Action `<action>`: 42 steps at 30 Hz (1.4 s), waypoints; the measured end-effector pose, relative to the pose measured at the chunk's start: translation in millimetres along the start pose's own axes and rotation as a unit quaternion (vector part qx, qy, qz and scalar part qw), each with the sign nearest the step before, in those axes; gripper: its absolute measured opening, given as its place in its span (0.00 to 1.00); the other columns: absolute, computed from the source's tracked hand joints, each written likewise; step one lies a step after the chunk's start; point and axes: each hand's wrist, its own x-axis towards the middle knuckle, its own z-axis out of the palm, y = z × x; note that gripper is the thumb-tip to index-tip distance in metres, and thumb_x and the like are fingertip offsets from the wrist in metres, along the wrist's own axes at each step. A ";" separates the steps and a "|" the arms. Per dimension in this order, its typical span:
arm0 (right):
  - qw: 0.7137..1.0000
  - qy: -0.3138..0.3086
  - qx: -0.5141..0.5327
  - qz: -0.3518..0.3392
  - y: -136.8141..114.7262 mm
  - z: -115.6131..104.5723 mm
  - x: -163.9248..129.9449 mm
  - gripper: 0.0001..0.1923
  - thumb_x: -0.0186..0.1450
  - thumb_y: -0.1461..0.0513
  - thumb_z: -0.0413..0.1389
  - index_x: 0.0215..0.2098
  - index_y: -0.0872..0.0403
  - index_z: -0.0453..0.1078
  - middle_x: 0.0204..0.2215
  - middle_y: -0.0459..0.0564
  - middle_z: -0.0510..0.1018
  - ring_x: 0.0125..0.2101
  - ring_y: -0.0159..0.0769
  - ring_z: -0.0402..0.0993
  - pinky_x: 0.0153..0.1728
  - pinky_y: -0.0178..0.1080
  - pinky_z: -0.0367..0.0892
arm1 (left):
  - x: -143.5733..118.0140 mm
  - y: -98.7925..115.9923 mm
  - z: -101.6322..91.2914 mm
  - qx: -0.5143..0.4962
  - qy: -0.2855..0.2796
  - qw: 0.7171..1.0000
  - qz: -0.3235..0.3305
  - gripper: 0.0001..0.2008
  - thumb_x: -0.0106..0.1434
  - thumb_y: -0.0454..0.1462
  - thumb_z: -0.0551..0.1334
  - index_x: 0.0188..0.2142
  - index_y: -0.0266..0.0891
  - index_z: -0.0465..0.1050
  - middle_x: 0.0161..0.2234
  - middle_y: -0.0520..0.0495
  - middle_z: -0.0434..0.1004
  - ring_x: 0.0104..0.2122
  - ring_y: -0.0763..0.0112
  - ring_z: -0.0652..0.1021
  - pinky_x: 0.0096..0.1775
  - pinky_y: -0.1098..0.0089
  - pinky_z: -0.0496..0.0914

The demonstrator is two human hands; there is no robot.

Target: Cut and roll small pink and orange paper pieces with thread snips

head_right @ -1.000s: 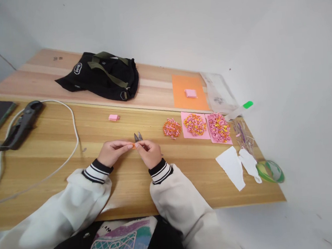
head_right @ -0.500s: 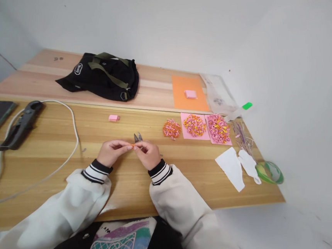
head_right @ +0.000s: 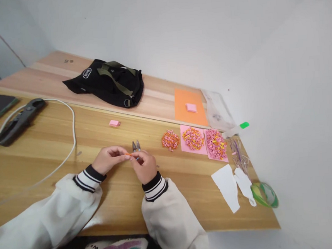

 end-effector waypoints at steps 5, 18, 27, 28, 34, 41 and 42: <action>0.999 0.026 0.000 0.022 2.8 -1.3 0.0 0.10 0.56 0.58 0.54 0.27 0.56 0.72 0.20 0.46 0.71 0.18 0.27 0.62 0.19 0.31 0.60 | -1.2 -0.3 2.1 0.005 -0.007 1.000 -0.005 0.15 0.37 0.41 0.70 0.25 0.34 0.76 0.26 0.47 0.80 0.27 0.69 0.77 0.33 0.70 0.71; 0.998 0.039 -0.001 0.041 3.4 -1.7 -0.2 0.11 0.55 0.57 0.54 0.28 0.56 0.72 0.21 0.47 0.73 0.19 0.27 0.62 0.19 0.31 0.61 | -0.2 -1.1 2.6 0.015 0.002 0.999 0.036 0.12 0.42 0.42 0.67 0.25 0.36 0.77 0.27 0.46 0.80 0.28 0.68 0.78 0.35 0.69 0.71; 0.997 0.045 0.021 0.064 3.6 -0.3 -0.2 0.12 0.54 0.56 0.55 0.28 0.57 0.72 0.21 0.47 0.72 0.18 0.27 0.62 0.19 0.32 0.61 | -0.9 0.0 2.5 0.007 0.000 1.000 0.028 0.12 0.42 0.42 0.68 0.25 0.36 0.77 0.27 0.46 0.80 0.28 0.68 0.77 0.36 0.69 0.71; 0.997 0.044 0.023 0.066 3.1 -0.4 -0.3 0.12 0.53 0.56 0.56 0.27 0.57 0.72 0.20 0.47 0.72 0.18 0.27 0.61 0.19 0.32 0.60 | -1.1 0.3 2.5 0.007 0.001 1.000 0.027 0.12 0.42 0.41 0.68 0.24 0.36 0.77 0.27 0.46 0.80 0.28 0.68 0.77 0.35 0.70 0.71; 0.999 0.013 0.012 0.045 2.8 -1.3 -1.2 0.11 0.54 0.56 0.55 0.28 0.56 0.72 0.18 0.45 0.71 0.18 0.27 0.62 0.19 0.32 0.61 | -2.1 0.6 2.3 0.009 0.019 0.999 0.032 0.12 0.40 0.41 0.69 0.22 0.35 0.75 0.24 0.46 0.79 0.25 0.69 0.77 0.32 0.70 0.71; 0.999 0.007 0.007 0.035 1.6 -1.6 -1.0 0.10 0.54 0.57 0.55 0.28 0.55 0.73 0.21 0.47 0.73 0.18 0.27 0.62 0.19 0.32 0.61 | -2.8 1.8 3.5 -0.002 0.004 1.000 0.020 0.12 0.37 0.40 0.70 0.20 0.35 0.73 0.20 0.49 0.77 0.20 0.74 0.74 0.26 0.73 0.70; 0.999 0.014 0.010 0.040 1.3 -1.6 -0.8 0.10 0.54 0.57 0.55 0.27 0.55 0.73 0.21 0.47 0.73 0.19 0.27 0.63 0.19 0.32 0.62 | -2.9 1.6 3.7 -0.006 -0.002 1.000 0.020 0.13 0.36 0.40 0.71 0.21 0.35 0.74 0.20 0.50 0.77 0.20 0.74 0.74 0.26 0.73 0.70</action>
